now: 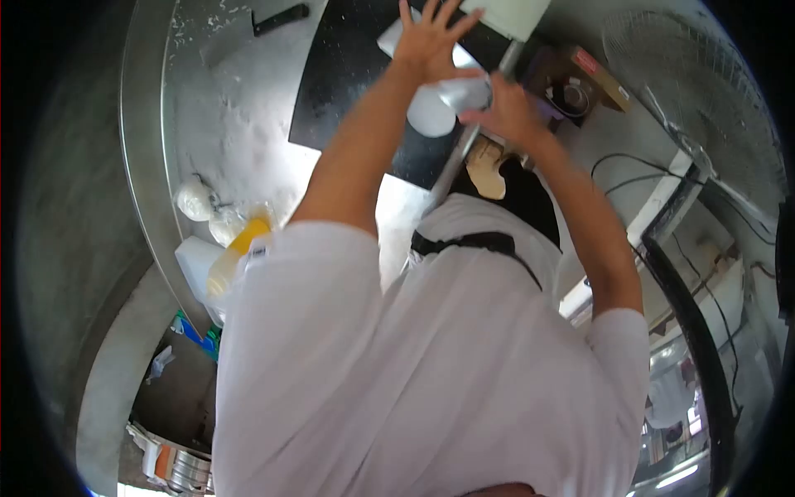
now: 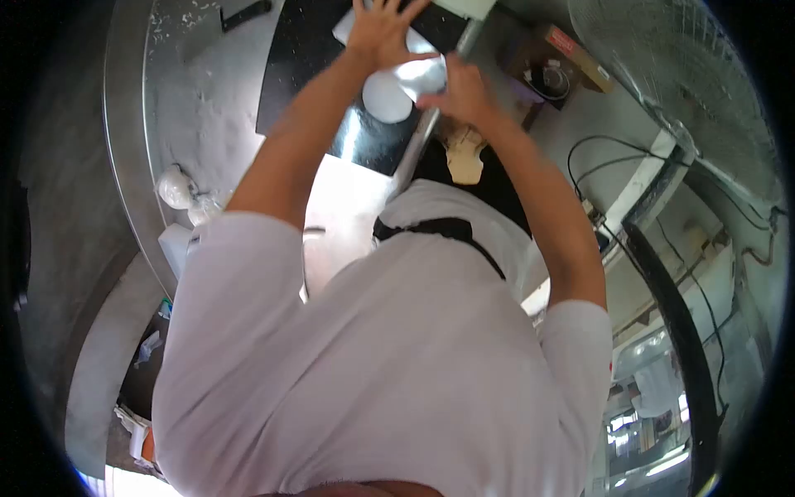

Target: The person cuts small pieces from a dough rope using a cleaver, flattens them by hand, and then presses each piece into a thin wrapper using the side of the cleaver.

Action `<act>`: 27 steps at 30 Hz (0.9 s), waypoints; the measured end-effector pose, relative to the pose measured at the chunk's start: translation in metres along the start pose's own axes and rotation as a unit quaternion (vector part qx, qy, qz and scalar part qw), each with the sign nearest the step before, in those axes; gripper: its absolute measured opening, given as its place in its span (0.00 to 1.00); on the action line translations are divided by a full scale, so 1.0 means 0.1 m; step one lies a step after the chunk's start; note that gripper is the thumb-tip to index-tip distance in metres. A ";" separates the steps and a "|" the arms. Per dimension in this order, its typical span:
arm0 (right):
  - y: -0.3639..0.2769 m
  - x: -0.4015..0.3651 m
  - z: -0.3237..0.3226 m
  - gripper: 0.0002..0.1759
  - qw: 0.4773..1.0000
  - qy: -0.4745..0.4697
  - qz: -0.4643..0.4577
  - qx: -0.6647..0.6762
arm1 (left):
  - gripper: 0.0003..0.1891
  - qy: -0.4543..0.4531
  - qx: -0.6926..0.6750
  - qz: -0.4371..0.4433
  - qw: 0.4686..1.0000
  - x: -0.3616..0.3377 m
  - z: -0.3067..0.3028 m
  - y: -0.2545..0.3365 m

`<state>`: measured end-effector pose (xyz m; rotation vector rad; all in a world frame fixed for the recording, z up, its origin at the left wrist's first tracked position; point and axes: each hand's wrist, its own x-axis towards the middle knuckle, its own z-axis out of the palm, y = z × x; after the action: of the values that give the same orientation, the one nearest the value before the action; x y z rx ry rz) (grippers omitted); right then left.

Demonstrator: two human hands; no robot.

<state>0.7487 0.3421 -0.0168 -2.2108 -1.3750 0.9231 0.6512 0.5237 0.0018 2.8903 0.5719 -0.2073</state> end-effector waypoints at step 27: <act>0.41 0.13 -0.24 0.54 0.987 -0.042 -0.133 -0.075 | 0.64 0.095 -0.026 -0.037 0.994 -0.10 0.28 0.16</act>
<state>0.7958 0.3358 -0.0287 -2.0438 -1.7810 0.8492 0.6458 0.4995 -0.0215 2.8585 0.7046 0.0734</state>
